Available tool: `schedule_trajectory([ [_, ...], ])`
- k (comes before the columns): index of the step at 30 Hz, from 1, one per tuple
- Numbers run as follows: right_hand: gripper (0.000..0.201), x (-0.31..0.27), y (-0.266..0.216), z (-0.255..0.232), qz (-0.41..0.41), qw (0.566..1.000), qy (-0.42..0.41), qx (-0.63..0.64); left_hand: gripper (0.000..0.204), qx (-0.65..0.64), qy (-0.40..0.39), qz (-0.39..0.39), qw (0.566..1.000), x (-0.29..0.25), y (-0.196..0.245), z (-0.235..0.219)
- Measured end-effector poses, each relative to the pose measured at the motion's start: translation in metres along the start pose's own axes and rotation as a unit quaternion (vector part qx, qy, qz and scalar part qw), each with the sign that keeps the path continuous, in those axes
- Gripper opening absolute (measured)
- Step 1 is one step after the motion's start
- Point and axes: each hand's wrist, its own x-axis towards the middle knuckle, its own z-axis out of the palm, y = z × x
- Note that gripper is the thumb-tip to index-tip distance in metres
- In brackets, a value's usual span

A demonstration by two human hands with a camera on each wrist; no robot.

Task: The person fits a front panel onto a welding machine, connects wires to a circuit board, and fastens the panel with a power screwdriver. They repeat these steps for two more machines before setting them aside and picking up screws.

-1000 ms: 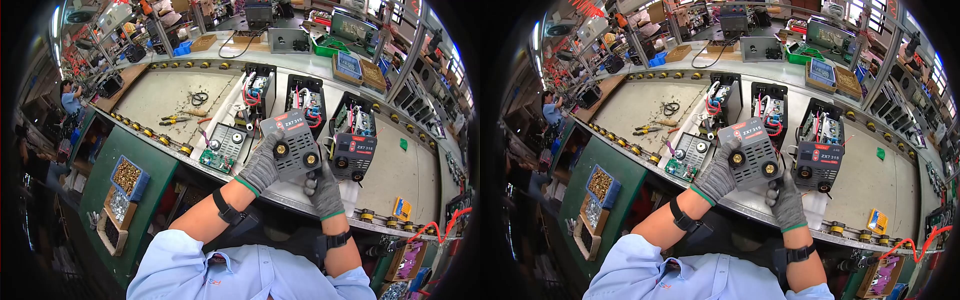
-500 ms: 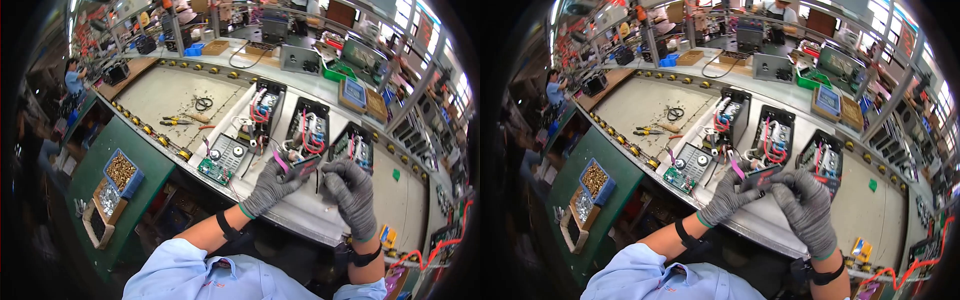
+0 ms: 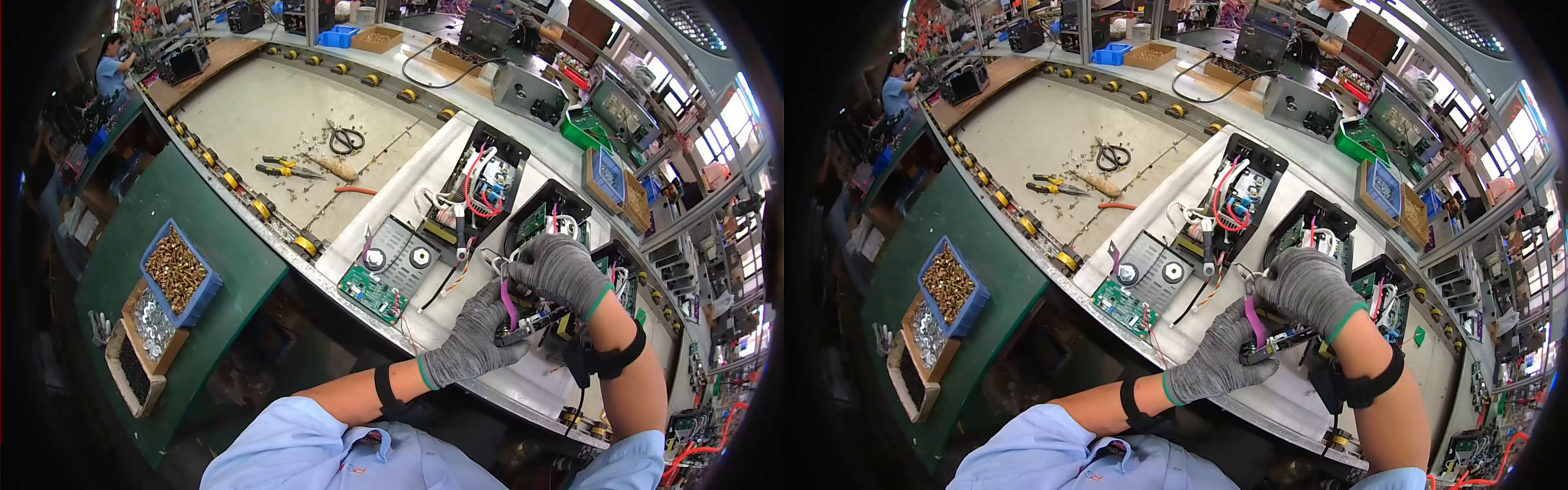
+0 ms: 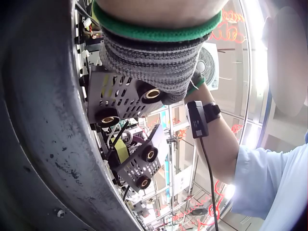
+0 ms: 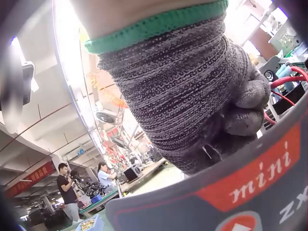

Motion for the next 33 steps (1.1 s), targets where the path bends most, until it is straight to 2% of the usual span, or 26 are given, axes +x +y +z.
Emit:
schedule_trajectory([
  [3, 0.059, 0.006, -0.007, -0.005, 0.026, 0.998, -0.046, -0.025, 0.057, -0.008, -0.01, -0.004, 1.0, 0.0, 0.003, -0.008],
  [5, 0.06, 0.004, -0.007, -0.003, 0.03, 0.998, -0.035, -0.038, 0.056, -0.024, -0.016, -0.004, 1.0, 0.0, 0.004, -0.013],
  [7, 0.061, 0.002, -0.007, -0.001, 0.001, 0.994, -0.101, -0.038, 0.057, -0.038, -0.024, -0.004, 0.999, -0.001, 0.003, -0.014],
  [8, 0.061, 0.001, -0.005, 0.005, 0.005, 0.994, -0.099, -0.039, 0.06, -0.013, -0.022, 0.006, 1.0, -0.001, 0.0, -0.013],
  [10, 0.059, -0.005, -0.003, 0.017, -0.002, 0.998, -0.033, -0.056, 0.063, 0.011, -0.022, 0.021, 0.999, 0.001, -0.008, -0.009],
  [11, 0.059, -0.011, -0.005, 0.013, 0.003, 0.998, -0.028, -0.057, 0.067, -0.037, -0.042, 0.01, 0.998, 0.004, -0.012, -0.007],
  [13, 0.054, -0.029, -0.014, 0.0, 0.11, 0.994, 0.009, -0.025, 0.071, -0.085, -0.066, 0.001, 0.994, 0.01, -0.018, -0.01],
  [15, 0.048, -0.041, -0.017, -0.002, 0.131, 0.99, 0.031, -0.05, 0.072, -0.165, -0.122, -0.049, 0.978, 0.02, -0.026, -0.015],
  [17, 0.055, -0.049, -0.014, 0.007, 0.184, 0.979, 0.081, -0.017, 0.072, -0.107, -0.138, -0.022, 0.984, 0.03, -0.036, -0.019],
  [19, 0.049, -0.051, -0.003, 0.025, 0.215, 0.971, 0.099, 0.025, 0.071, -0.073, -0.168, 0.008, 0.983, 0.038, -0.035, -0.024],
  [20, 0.046, -0.053, 0.005, 0.036, 0.213, 0.96, 0.168, 0.07, 0.068, -0.005, -0.147, 0.045, 0.988, 0.038, -0.029, -0.028],
  [21, 0.043, -0.056, 0.008, 0.042, 0.209, 0.942, 0.236, 0.114, 0.068, -0.003, -0.149, 0.047, 0.988, 0.037, -0.02, -0.037],
  [22, 0.039, -0.065, -0.01, 0.032, 0.221, 0.932, 0.255, 0.134, 0.066, 0.051, -0.17, -0.006, 0.984, 0.036, -0.014, -0.047],
  [23, 0.039, -0.068, -0.01, 0.03, 0.222, 0.93, 0.258, 0.137, 0.065, 0.105, -0.191, -0.06, 0.974, 0.035, -0.011, -0.051],
  [24, 0.039, -0.07, -0.01, 0.03, 0.245, 0.916, 0.271, 0.163, 0.06, 0.151, -0.174, -0.052, 0.972, 0.032, -0.018, -0.051],
  [25, 0.039, -0.07, -0.011, 0.032, 0.267, 0.901, 0.283, 0.189, 0.06, 0.153, -0.176, -0.053, 0.971, 0.032, -0.026, -0.049],
  [26, 0.042, -0.065, -0.004, 0.034, 0.278, 0.909, 0.279, 0.135, 0.057, 0.128, -0.169, -0.05, 0.976, 0.032, -0.033, -0.046],
  [27, 0.042, -0.059, 0.006, 0.033, 0.279, 0.909, 0.279, 0.137, 0.054, 0.101, -0.161, -0.045, 0.981, 0.033, -0.033, -0.042],
  [29, 0.047, -0.047, 0.026, 0.026, 0.292, 0.925, 0.229, 0.079, 0.049, 0.114, -0.138, -0.024, 0.984, 0.041, -0.025, -0.03],
  [31, 0.05, -0.046, 0.025, 0.01, 0.289, 0.929, 0.221, 0.063, 0.049, 0.076, -0.166, -0.067, 0.981, 0.054, -0.021, -0.021],
  [33, 0.052, -0.053, 0.015, -0.001, 0.308, 0.924, 0.222, 0.053, 0.047, 0.082, -0.171, -0.061, 0.98, 0.056, -0.019, -0.015],
])
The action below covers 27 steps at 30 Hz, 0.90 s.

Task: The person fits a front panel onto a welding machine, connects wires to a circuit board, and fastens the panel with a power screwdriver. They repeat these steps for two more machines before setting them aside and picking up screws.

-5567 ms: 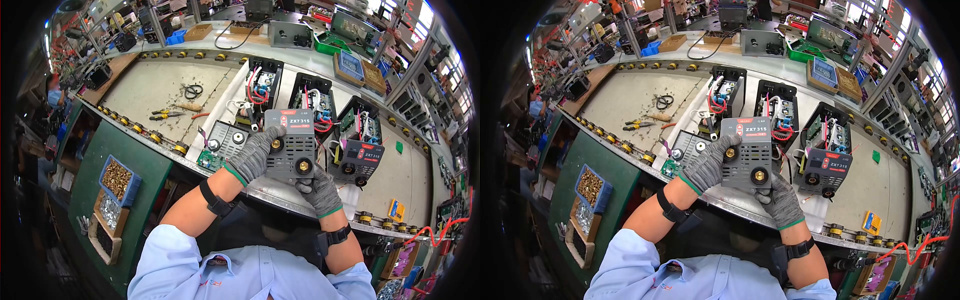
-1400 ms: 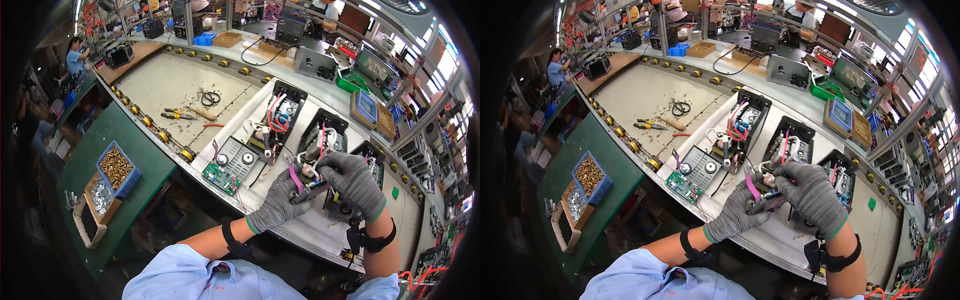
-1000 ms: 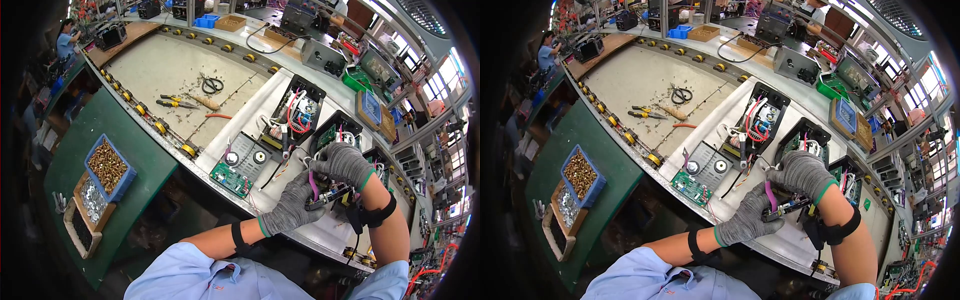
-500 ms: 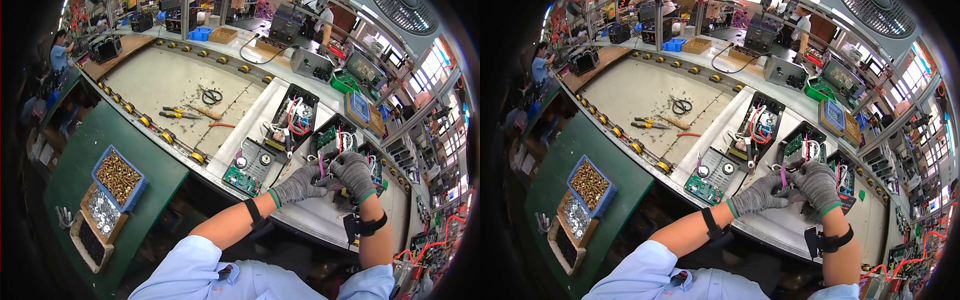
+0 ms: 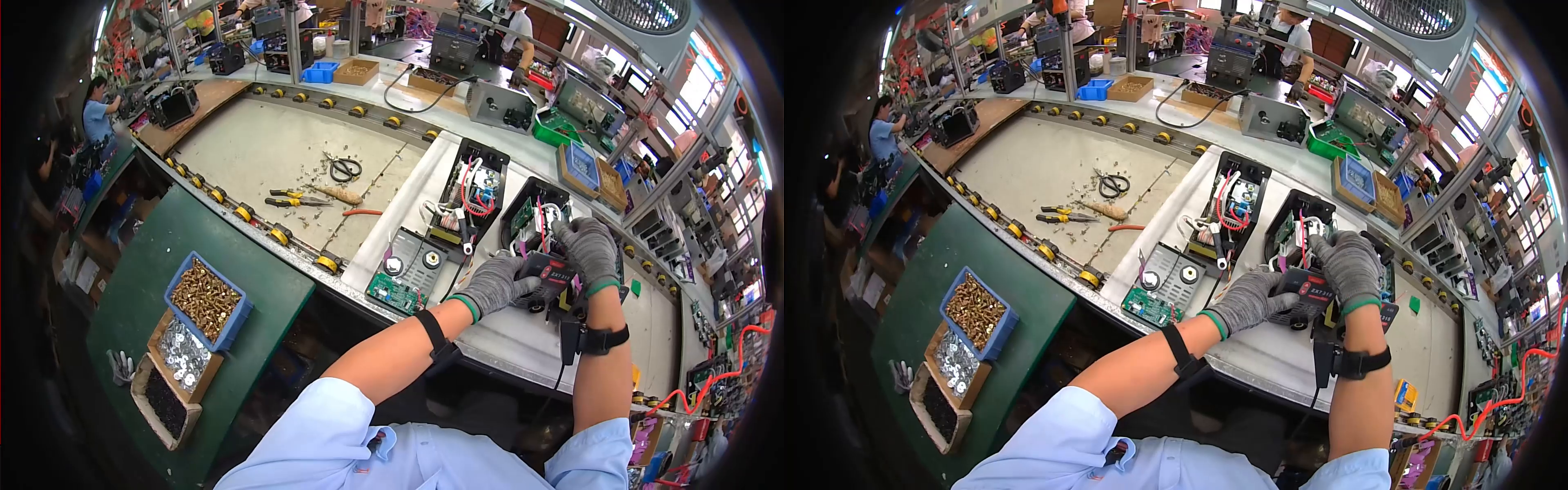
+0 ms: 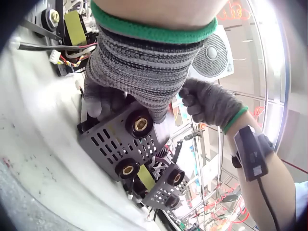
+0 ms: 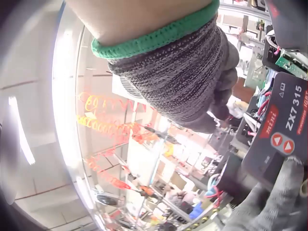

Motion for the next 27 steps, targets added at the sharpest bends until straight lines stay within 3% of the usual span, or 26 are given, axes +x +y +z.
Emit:
schedule_trajectory([
  [2, 0.051, -0.022, -0.003, -0.007, -0.005, 0.998, 0.034, 0.049, 0.048, 0.044, 0.068, -0.002, 0.997, -0.003, 0.0, 0.006],
  [4, 0.044, -0.06, -0.003, -0.01, -0.072, 0.958, 0.083, 0.265, 0.048, 0.03, 0.07, -0.035, 0.996, -0.013, 0.011, 0.006],
  [5, 0.041, -0.064, 0.016, 0.016, -0.235, 0.937, 0.183, 0.183, 0.049, 0.016, 0.075, -0.064, 0.995, -0.018, 0.019, 0.005],
  [6, 0.039, -0.07, 0.034, 0.042, -0.387, 0.874, 0.277, 0.094, 0.049, 0.02, 0.075, -0.065, 0.995, -0.025, 0.023, 0.004],
  [7, 0.035, -0.094, 0.032, 0.045, -0.246, 0.914, 0.117, 0.302, 0.049, 0.047, 0.082, -0.055, 0.994, -0.036, 0.025, 0.003],
  [8, 0.032, -0.117, 0.031, 0.047, -0.083, 0.87, -0.054, 0.483, 0.05, 0.074, 0.089, -0.047, 0.992, -0.048, 0.027, -0.002],
  [9, 0.029, -0.131, 0.038, 0.062, 0.018, 0.74, -0.126, 0.66, 0.048, 0.076, 0.076, -0.011, 0.994, -0.063, 0.03, -0.015],
  [11, 0.019, -0.146, 0.056, 0.105, 0.176, 0.375, -0.249, 0.875, 0.044, 0.102, 0.078, -0.041, 0.991, -0.089, 0.047, -0.051],
  [12, 0.016, -0.151, 0.065, 0.13, 0.196, 0.27, -0.274, 0.902, 0.04, 0.119, 0.11, -0.023, 0.986, -0.091, 0.043, -0.068],
  [13, 0.022, -0.157, 0.063, 0.137, 0.201, 0.338, -0.26, 0.882, 0.035, 0.043, 0.148, -0.019, 0.988, -0.09, 0.026, -0.081],
  [14, 0.029, -0.164, 0.059, 0.14, 0.205, 0.405, -0.248, 0.856, 0.035, 0.003, 0.121, -0.125, 0.985, -0.087, 0.051, -0.101],
  [15, 0.042, -0.17, 0.055, 0.141, 0.172, 0.421, -0.244, 0.857, 0.035, 0.027, 0.129, -0.14, 0.981, -0.079, 0.043, -0.105],
  [16, 0.042, -0.172, 0.047, 0.137, 0.171, 0.417, -0.244, 0.859, 0.035, 0.052, 0.137, -0.153, 0.977, -0.071, 0.029, -0.106],
  [18, 0.042, -0.171, 0.025, 0.121, 0.069, 0.464, -0.287, 0.836, 0.035, 0.099, 0.121, -0.169, 0.973, -0.058, 0.012, -0.106],
  [20, 0.04, -0.172, 0.014, 0.117, 0.055, 0.465, -0.287, 0.836, 0.036, 0.147, 0.107, -0.187, 0.965, -0.054, 0.015, -0.109],
  [22, 0.04, -0.175, 0.011, 0.114, 0.008, 0.567, -0.316, 0.761, 0.037, 0.068, 0.106, -0.238, 0.963, -0.058, 0.021, -0.116],
  [23, 0.039, -0.178, 0.01, 0.11, -0.012, 0.636, -0.293, 0.714, 0.035, 0.096, 0.117, -0.168, 0.974, -0.058, -0.003, -0.117],
  [24, 0.039, -0.179, 0.012, 0.106, -0.012, 0.63, -0.295, 0.719, 0.035, 0.102, 0.115, -0.173, 0.973, -0.066, 0.006, -0.122],
  [26, 0.036, -0.182, 0.02, 0.102, -0.021, 0.69, -0.329, 0.644, 0.024, 0.244, 0.027, -0.063, 0.967, -0.09, 0.048, -0.129],
  [27, 0.034, -0.184, 0.022, 0.103, -0.025, 0.693, -0.322, 0.645, 0.017, 0.316, -0.047, -0.028, 0.947, -0.098, 0.062, -0.129],
])
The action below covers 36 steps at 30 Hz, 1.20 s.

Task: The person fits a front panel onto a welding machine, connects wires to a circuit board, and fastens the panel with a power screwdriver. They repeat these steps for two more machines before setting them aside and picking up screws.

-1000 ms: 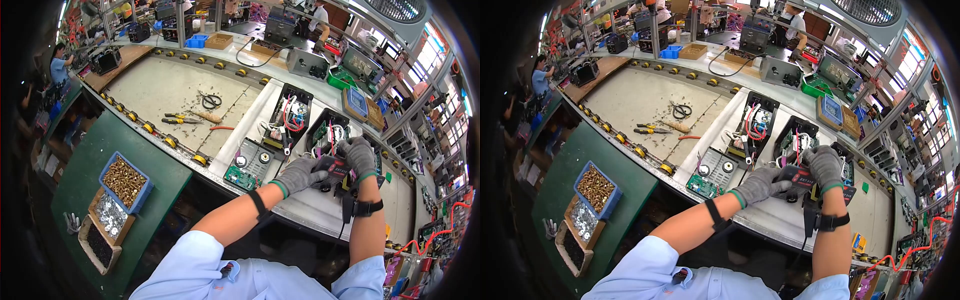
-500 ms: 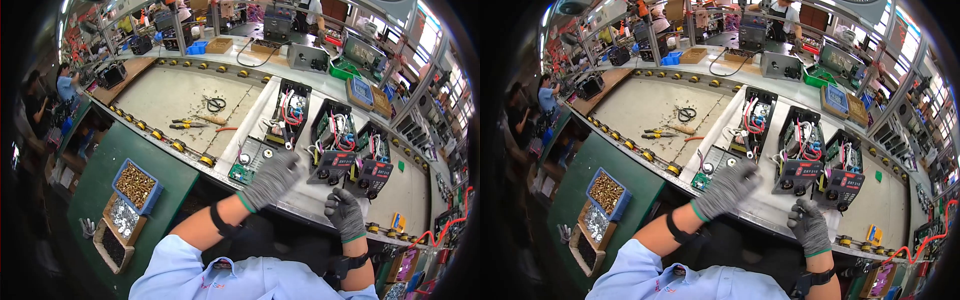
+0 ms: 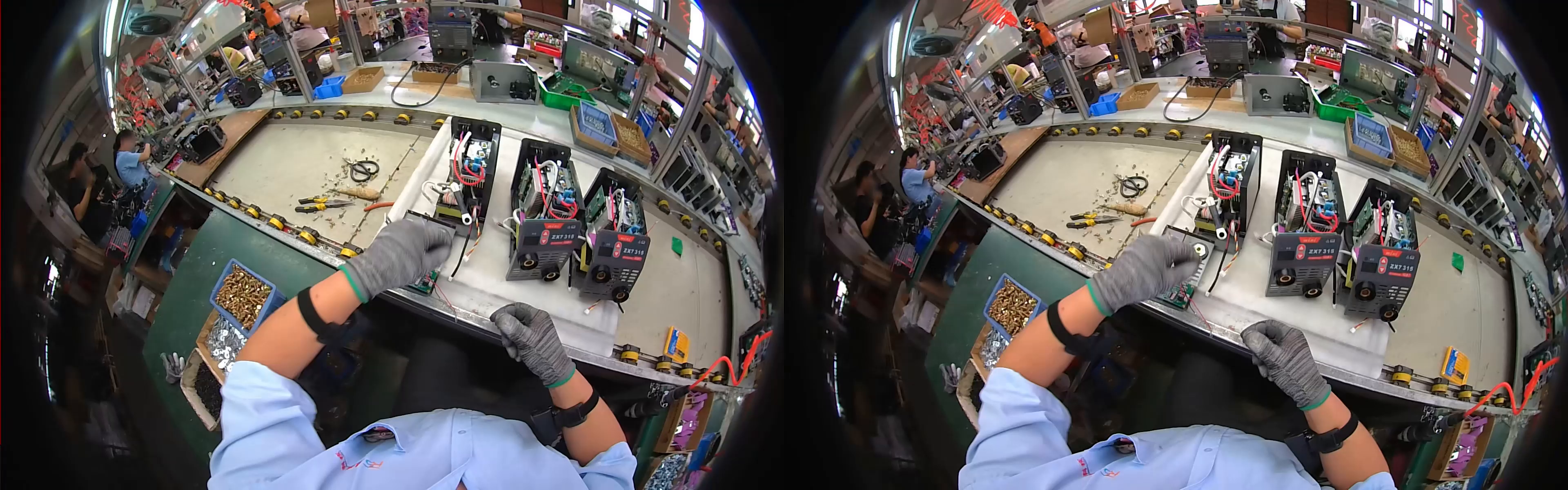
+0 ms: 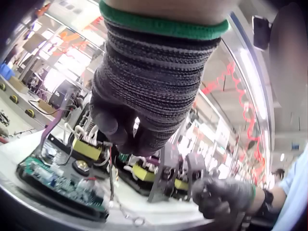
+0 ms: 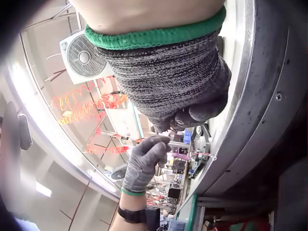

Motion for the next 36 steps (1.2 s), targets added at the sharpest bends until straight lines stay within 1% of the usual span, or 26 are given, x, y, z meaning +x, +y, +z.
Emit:
schedule_trajectory([
  [1, 0.034, 0.0, 0.004, -0.001, 0.0, 1.0, -0.001, 0.005, 0.017, 0.003, -0.004, -0.001, 1.0, -0.006, -0.002, 0.005],
  [3, 0.034, 0.003, 0.013, -0.003, -0.055, 0.998, -0.005, -0.017, 0.016, 0.101, -0.072, 0.085, 0.989, -0.018, -0.007, 0.018],
  [4, 0.034, 0.004, 0.016, -0.003, -0.055, 0.998, -0.006, -0.013, 0.017, 0.12, -0.093, 0.09, 0.984, -0.021, -0.006, 0.022],
  [5, 0.033, 0.004, 0.018, -0.002, -0.06, 0.998, -0.008, 0.013, 0.017, 0.122, -0.097, 0.09, 0.984, -0.022, -0.005, 0.026],
  [6, 0.034, 0.004, 0.021, -0.002, -0.064, 0.997, -0.008, 0.04, 0.017, 0.192, -0.098, 0.12, 0.969, -0.021, -0.005, 0.031],
  [7, 0.034, 0.002, 0.022, -0.001, -0.062, 0.997, -0.006, 0.045, 0.017, 0.261, -0.099, 0.15, 0.948, -0.021, -0.006, 0.036],
  [9, 0.034, -0.001, 0.015, -0.002, -0.027, 0.998, -0.017, 0.062, 0.016, 0.256, -0.083, 0.177, 0.947, -0.021, -0.01, 0.043],
  [10, 0.034, -0.002, 0.012, -0.003, -0.026, 0.998, -0.015, 0.063, 0.015, 0.277, -0.089, 0.21, 0.933, -0.019, -0.012, 0.044],
  [11, 0.034, -0.001, 0.009, -0.004, 0.0, 0.998, -0.037, 0.052, 0.014, 0.297, -0.095, 0.244, 0.918, -0.017, -0.014, 0.044],
  [13, 0.035, 0.003, 0.005, -0.002, 0.028, 0.997, -0.057, 0.041, 0.013, 0.28, -0.108, 0.235, 0.924, -0.015, -0.021, 0.045],
  [15, 0.037, 0.011, 0.003, 0.004, -0.006, 0.996, -0.085, 0.007, 0.011, 0.261, -0.121, 0.225, 0.931, -0.013, -0.023, 0.042],
  [16, 0.037, 0.015, 0.001, 0.009, -0.003, 0.996, -0.085, 0.005, 0.011, 0.214, -0.125, 0.187, 0.951, -0.012, -0.017, 0.034],
  [17, 0.037, 0.019, -0.003, 0.016, -0.03, 0.996, -0.087, -0.002, 0.012, 0.166, -0.126, 0.147, 0.967, -0.013, -0.016, 0.03],
  [18, 0.037, 0.024, -0.006, 0.022, -0.058, 0.994, -0.091, -0.01, 0.016, 0.099, -0.114, 0.148, 0.977, -0.014, -0.022, 0.03],
  [19, 0.037, 0.031, -0.007, 0.027, -0.056, 0.994, -0.094, -0.014, 0.016, 0.096, -0.11, 0.145, 0.979, -0.016, -0.028, 0.032],
  [21, 0.037, 0.048, -0.007, 0.036, -0.066, 0.995, -0.051, 0.05, 0.019, -0.058, -0.08, 0.141, 0.985, -0.018, -0.038, 0.039],
  [22, 0.038, 0.056, -0.01, 0.035, -0.057, 0.996, -0.044, 0.047, 0.022, -0.096, -0.076, 0.123, 0.985, -0.02, -0.04, 0.041],
  [23, 0.039, 0.07, 0.001, 0.029, -0.06, 0.996, -0.035, 0.047, 0.022, -0.099, -0.074, 0.122, 0.985, -0.02, -0.04, 0.042],
  [25, 0.04, 0.078, 0.001, 0.027, -0.075, 0.992, -0.005, 0.098, 0.021, -0.131, -0.069, 0.064, 0.987, -0.018, -0.036, 0.044],
  [26, 0.04, 0.082, 0.002, 0.026, -0.072, 0.993, -0.007, 0.095, 0.021, -0.128, -0.063, 0.055, 0.988, -0.018, -0.034, 0.044],
  [27, 0.042, 0.085, 0.004, 0.024, -0.065, 0.991, 0.007, 0.114, 0.021, -0.132, -0.062, 0.053, 0.988, -0.017, -0.034, 0.045],
  [29, 0.043, 0.091, 0.007, 0.025, -0.057, 0.99, 0.024, 0.131, 0.022, -0.072, -0.062, 0.07, 0.993, -0.013, -0.035, 0.047],
  [30, 0.046, 0.093, 0.008, 0.027, -0.065, 0.988, 0.032, 0.136, 0.024, -0.076, -0.068, 0.045, 0.994, -0.012, -0.033, 0.045],
  [33, 0.051, 0.101, 0.007, 0.037, -0.073, 0.987, 0.045, 0.134, 0.024, -0.074, -0.07, 0.048, 0.994, -0.009, -0.038, 0.047],
  [35, 0.038, 0.104, 0.006, 0.046, -0.063, 0.983, 0.039, 0.167, 0.024, -0.067, -0.057, 0.062, 0.994, -0.009, -0.038, 0.048],
  [36, 0.037, 0.105, 0.006, 0.049, -0.063, 0.981, 0.035, 0.179, 0.024, -0.06, -0.044, 0.074, 0.994, -0.01, -0.038, 0.048],
])
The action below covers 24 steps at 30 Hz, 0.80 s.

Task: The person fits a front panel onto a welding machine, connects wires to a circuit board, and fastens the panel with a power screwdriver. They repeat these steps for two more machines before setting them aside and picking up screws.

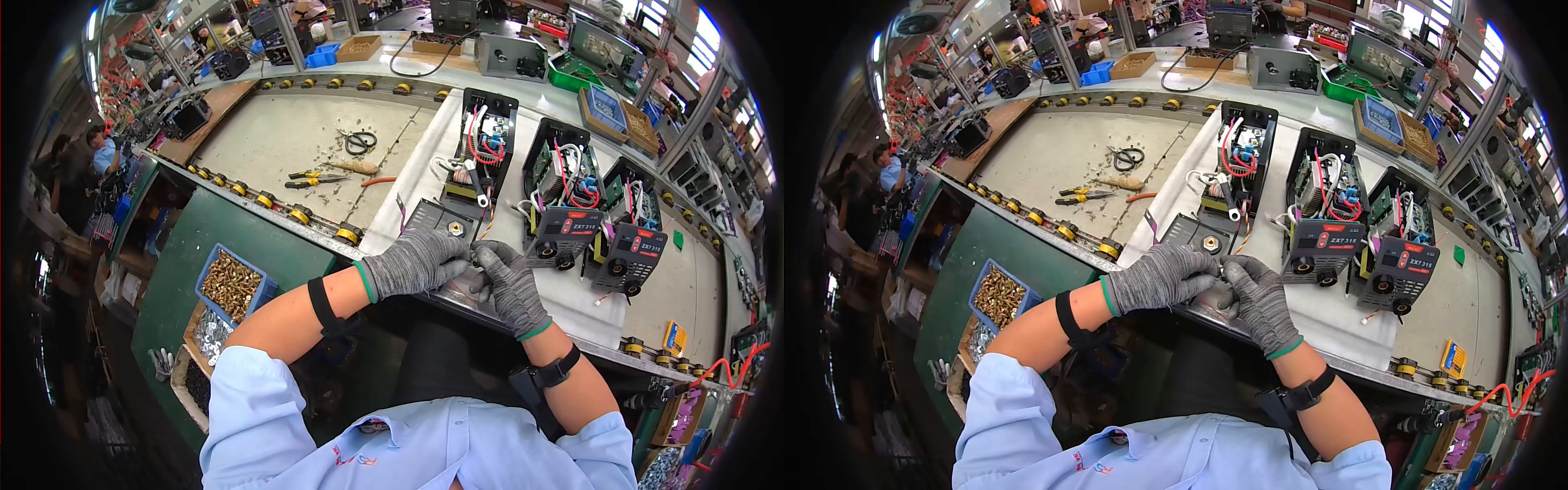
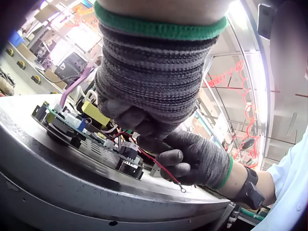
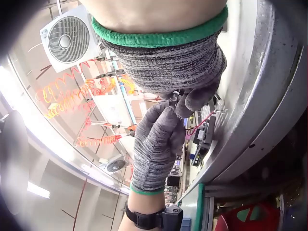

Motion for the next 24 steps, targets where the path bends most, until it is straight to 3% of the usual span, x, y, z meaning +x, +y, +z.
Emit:
schedule_trajectory([
  [10, 0.038, -0.004, 0.008, 0.0, 0.007, 0.999, 0.022, -0.035, 0.023, -0.061, 0.011, -0.038, 0.997, 0.002, 0.001, 0.002],
  [16, 0.039, -0.004, 0.0, -0.005, -0.001, 0.995, -0.024, -0.1, 0.022, -0.068, 0.051, -0.021, 0.996, 0.002, 0.001, 0.008],
  [19, 0.038, -0.01, -0.016, -0.008, 0.014, 0.991, -0.066, -0.117, 0.024, -0.092, -0.02, -0.081, 0.992, -0.001, 0.016, -0.01],
  [21, 0.037, -0.015, -0.024, -0.01, 0.011, 0.98, -0.068, -0.188, 0.028, -0.065, 0.116, -0.01, 0.991, -0.003, 0.029, -0.032],
  [23, 0.037, -0.016, -0.023, -0.016, 0.022, 0.978, -0.076, -0.193, 0.037, -0.199, 0.07, -0.146, 0.967, 0.006, 0.036, -0.073],
  [24, 0.037, -0.016, -0.023, -0.017, 0.022, 0.98, -0.076, -0.182, 0.043, -0.125, 0.085, -0.154, 0.976, 0.021, 0.031, -0.085],
])
